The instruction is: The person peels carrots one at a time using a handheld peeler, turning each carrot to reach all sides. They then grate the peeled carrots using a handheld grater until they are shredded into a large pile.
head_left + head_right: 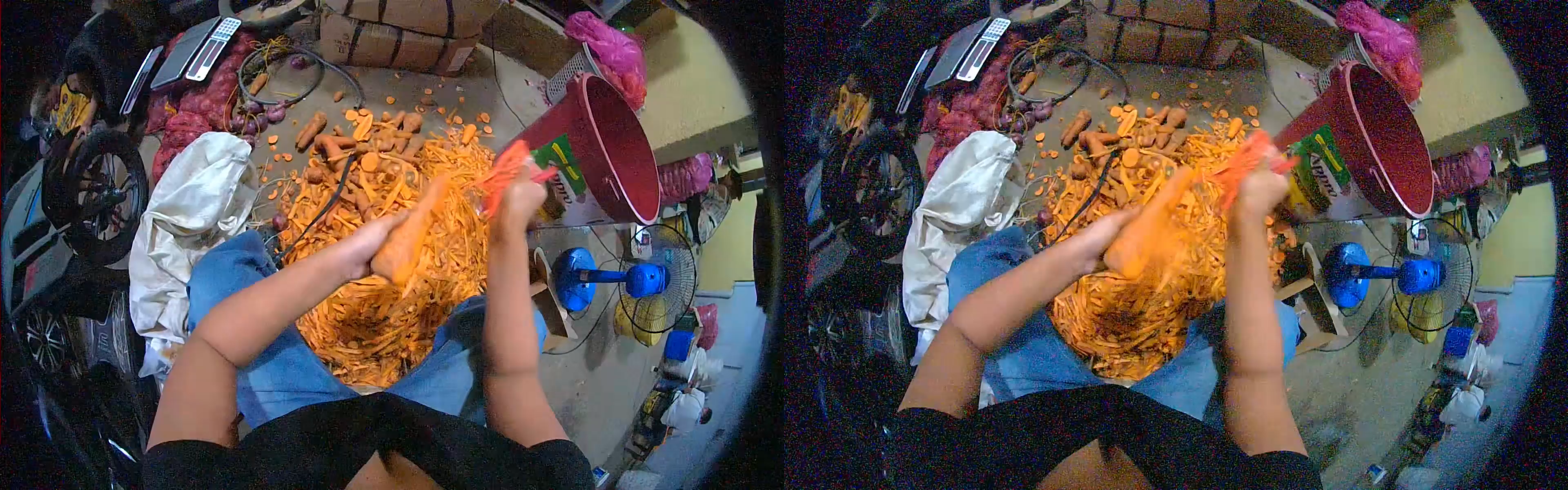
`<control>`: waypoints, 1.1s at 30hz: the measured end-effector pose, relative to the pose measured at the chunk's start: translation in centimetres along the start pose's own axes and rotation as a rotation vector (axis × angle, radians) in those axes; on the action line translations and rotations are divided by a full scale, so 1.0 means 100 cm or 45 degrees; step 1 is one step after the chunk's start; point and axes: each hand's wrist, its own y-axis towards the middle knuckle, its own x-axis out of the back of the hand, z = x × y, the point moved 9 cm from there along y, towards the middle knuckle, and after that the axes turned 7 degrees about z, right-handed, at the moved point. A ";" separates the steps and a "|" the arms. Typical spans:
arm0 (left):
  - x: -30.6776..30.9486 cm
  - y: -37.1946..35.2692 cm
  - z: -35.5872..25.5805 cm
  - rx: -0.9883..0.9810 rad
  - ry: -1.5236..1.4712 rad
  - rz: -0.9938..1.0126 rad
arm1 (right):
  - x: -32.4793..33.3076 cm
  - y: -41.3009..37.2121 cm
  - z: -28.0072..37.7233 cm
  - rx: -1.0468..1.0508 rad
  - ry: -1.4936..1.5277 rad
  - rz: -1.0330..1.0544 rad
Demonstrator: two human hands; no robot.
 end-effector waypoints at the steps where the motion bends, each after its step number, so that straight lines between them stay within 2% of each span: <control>1: 0.012 0.002 -0.004 -0.034 -0.061 -0.106 | -0.025 -0.020 0.002 -0.086 0.079 0.120; 3: 0.012 0.004 -0.009 -0.094 -0.177 -0.122 | -0.070 -0.070 0.040 0.226 -0.040 0.398; 5: 0.011 0.011 -0.014 -0.234 -0.259 -0.071 | -0.086 -0.105 0.038 0.075 -0.183 0.433; 6: 0.012 0.015 -0.016 -0.320 -0.180 -0.048 | -0.086 -0.101 0.036 0.078 -0.183 0.433; 7: 0.015 0.016 -0.014 -0.322 -0.183 -0.049 | -0.082 -0.092 0.032 0.114 -0.334 0.384; 8: 0.011 0.016 -0.014 -0.310 0.098 0.001 | -0.077 -0.081 0.027 0.148 -0.485 0.335; 9: 0.006 0.016 -0.013 -0.295 0.381 0.051 | -0.055 -0.050 0.019 0.284 -0.649 0.163; 10: -0.004 0.005 -0.005 -0.127 0.416 0.071 | -0.032 -0.023 0.016 0.421 -0.808 -0.015; 11: -0.009 0.000 -0.001 -0.124 0.421 0.071 | -0.014 -0.014 0.034 0.158 -0.516 -0.141; 13: -0.022 -0.006 -0.002 -0.270 0.434 0.136 | 0.052 0.022 0.001 0.277 -0.590 -0.497; 14: -0.022 -0.005 0.004 -0.158 0.314 0.160 | 0.054 0.021 0.003 0.276 -0.594 -0.503; 15: -0.018 -0.002 0.002 -0.157 0.315 0.163 | 0.050 0.023 -0.001 0.215 -0.327 -0.382; 16: -0.009 0.003 0.003 -0.106 0.158 0.152 | 0.039 0.021 0.001 0.154 -0.060 -0.254; 17: -0.003 0.006 0.004 -0.059 -0.004 0.138 | 0.017 0.010 0.011 0.188 -0.078 -0.044; 18: 0.003 0.003 -0.002 -0.040 0.001 0.013 | -0.015 -0.015 0.024 0.218 -0.095 0.169; 19: 0.004 0.007 -0.002 -0.043 -0.005 0.011 | -0.043 -0.039 0.034 0.308 -0.033 0.310; 21: 0.012 0.014 -0.008 -0.199 -0.229 -0.073 | -0.078 -0.098 0.049 0.173 -0.351 0.438; 22: 0.005 0.008 -0.017 -0.274 -0.107 -0.044 | -0.078 -0.096 0.045 0.173 -0.351 0.437; 23: 0.006 0.009 -0.014 -0.272 -0.108 -0.045 | -0.076 -0.095 0.039 0.213 -0.454 0.421; 24: 0.003 0.012 -0.011 -0.283 0.085 0.015 | -0.076 -0.092 0.037 0.252 -0.558 0.407; 25: -0.003 0.014 -0.008 -0.294 0.278 0.077 | -0.060 -0.069 0.041 0.239 -0.725 0.265; 26: -0.012 -0.006 -0.011 -0.239 0.425 0.019 | -0.033 -0.036 0.043 0.414 -0.749 0.054; 27: -0.018 -0.011 -0.010 -0.238 0.431 0.019 | 0.009 0.002 0.023 0.268 -0.755 -0.208; 28: -0.026 -0.015 -0.014 -0.316 0.471 0.049 | 0.029 0.006 0.042 0.173 -0.517 -0.345; 29: -0.031 -0.018 -0.018 -0.393 0.511 0.080 | 0.054 0.016 0.030 0.119 -0.342 -0.422; 30: -0.030 -0.015 -0.012 -0.270 0.395 0.181 | 0.081 0.030 0.006 0.083 -0.346 -0.523; 31: -0.023 -0.010 -0.013 -0.269 0.395 0.184 | 0.079 0.026 0.006 0.085 -0.348 -0.525; 33: -0.006 0.007 0.003 -0.046 -0.048 0.219 | 0.043 0.022 -0.011 0.007 0.080 -0.160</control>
